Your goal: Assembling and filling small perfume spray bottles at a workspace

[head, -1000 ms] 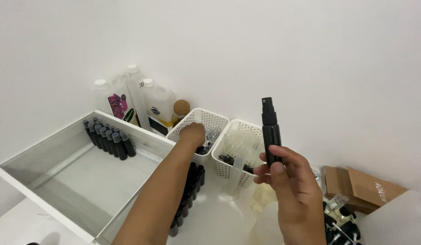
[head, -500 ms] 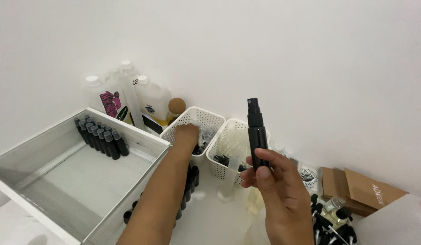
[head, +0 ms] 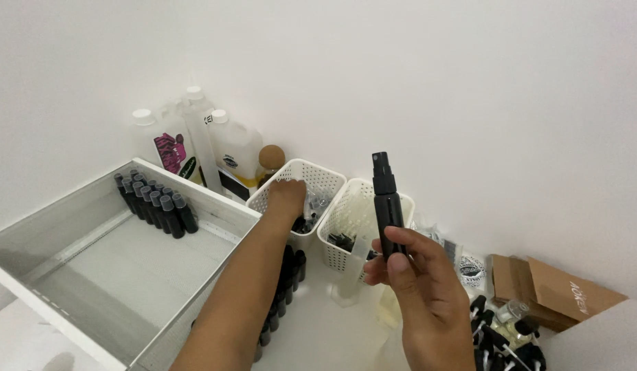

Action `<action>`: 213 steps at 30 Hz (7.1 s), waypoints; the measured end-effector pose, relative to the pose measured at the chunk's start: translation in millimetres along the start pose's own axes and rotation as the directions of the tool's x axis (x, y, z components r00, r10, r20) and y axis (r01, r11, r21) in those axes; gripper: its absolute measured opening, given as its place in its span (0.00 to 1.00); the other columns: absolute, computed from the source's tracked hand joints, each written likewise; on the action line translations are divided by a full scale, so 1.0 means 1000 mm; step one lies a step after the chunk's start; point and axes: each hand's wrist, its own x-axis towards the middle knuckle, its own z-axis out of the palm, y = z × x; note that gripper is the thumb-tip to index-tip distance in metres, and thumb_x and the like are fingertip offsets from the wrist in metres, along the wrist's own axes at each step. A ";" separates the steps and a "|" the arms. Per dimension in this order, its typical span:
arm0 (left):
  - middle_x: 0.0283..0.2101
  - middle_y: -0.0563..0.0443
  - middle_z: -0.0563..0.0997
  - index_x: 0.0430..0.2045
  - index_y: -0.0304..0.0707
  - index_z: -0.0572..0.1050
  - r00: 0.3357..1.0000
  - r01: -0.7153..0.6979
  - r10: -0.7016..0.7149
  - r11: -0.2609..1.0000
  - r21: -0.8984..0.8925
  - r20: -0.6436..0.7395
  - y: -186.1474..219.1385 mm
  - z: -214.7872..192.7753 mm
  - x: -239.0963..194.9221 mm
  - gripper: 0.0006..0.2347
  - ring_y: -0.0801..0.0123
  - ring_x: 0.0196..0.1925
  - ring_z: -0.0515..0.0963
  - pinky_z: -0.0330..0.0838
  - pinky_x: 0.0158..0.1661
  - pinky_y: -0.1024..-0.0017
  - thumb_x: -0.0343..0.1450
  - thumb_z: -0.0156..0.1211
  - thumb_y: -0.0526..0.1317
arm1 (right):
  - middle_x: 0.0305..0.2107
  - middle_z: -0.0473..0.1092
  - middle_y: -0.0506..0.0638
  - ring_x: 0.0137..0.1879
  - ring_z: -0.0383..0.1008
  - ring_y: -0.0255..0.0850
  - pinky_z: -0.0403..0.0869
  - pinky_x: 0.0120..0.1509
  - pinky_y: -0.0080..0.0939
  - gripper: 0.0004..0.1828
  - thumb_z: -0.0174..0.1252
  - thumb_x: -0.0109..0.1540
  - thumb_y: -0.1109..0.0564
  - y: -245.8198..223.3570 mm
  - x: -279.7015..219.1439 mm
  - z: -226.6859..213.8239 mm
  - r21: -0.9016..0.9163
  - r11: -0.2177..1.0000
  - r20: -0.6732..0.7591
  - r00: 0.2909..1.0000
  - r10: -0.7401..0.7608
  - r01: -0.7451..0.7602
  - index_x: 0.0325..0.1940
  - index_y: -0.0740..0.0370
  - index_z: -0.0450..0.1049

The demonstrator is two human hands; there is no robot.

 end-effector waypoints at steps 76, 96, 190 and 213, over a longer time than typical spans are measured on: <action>0.10 0.53 0.55 0.25 0.41 0.64 0.996 0.029 0.083 -0.600 -0.799 -0.026 0.034 -0.279 -0.286 0.14 0.68 0.10 0.54 0.54 0.20 0.67 0.68 0.44 0.53 | 0.51 0.78 0.61 0.40 0.85 0.47 0.83 0.49 0.43 0.15 0.55 0.64 0.58 -0.034 -0.022 0.005 0.027 1.000 0.049 0.999 0.009 -0.010 0.49 0.59 0.57; 0.09 0.50 0.57 0.28 0.35 0.68 0.970 -0.244 -0.092 -0.424 -0.872 -0.226 -0.006 -0.271 -0.279 0.12 0.69 0.09 0.54 0.47 0.13 0.73 0.70 0.43 0.46 | 0.47 0.75 0.69 0.36 0.79 0.54 0.81 0.46 0.49 0.11 0.51 0.65 0.65 -0.034 -0.025 -0.008 -0.022 0.963 -0.107 0.957 -0.269 0.268 0.48 0.65 0.57; 0.48 0.47 0.76 0.44 0.43 0.74 0.948 -0.221 -0.054 0.600 -0.769 -0.314 0.107 0.021 -0.253 0.13 0.47 0.49 0.73 0.67 0.48 0.50 0.67 0.63 0.38 | 0.41 0.73 0.43 0.48 0.75 0.36 0.77 0.53 0.35 0.11 0.52 0.73 0.45 -0.009 -0.006 -0.114 -0.046 0.981 -0.544 0.819 -0.183 0.189 0.39 0.47 0.70; 0.47 0.50 0.77 0.44 0.43 0.76 0.957 -0.237 -0.017 0.529 -0.815 -0.290 0.101 0.026 -0.252 0.13 0.49 0.49 0.73 0.67 0.48 0.50 0.65 0.63 0.35 | 0.73 0.64 0.45 0.79 0.61 0.37 0.60 0.76 0.44 0.48 0.64 0.51 0.55 0.016 0.044 -0.038 -0.673 0.525 -0.053 0.741 0.669 -0.522 0.77 0.40 0.61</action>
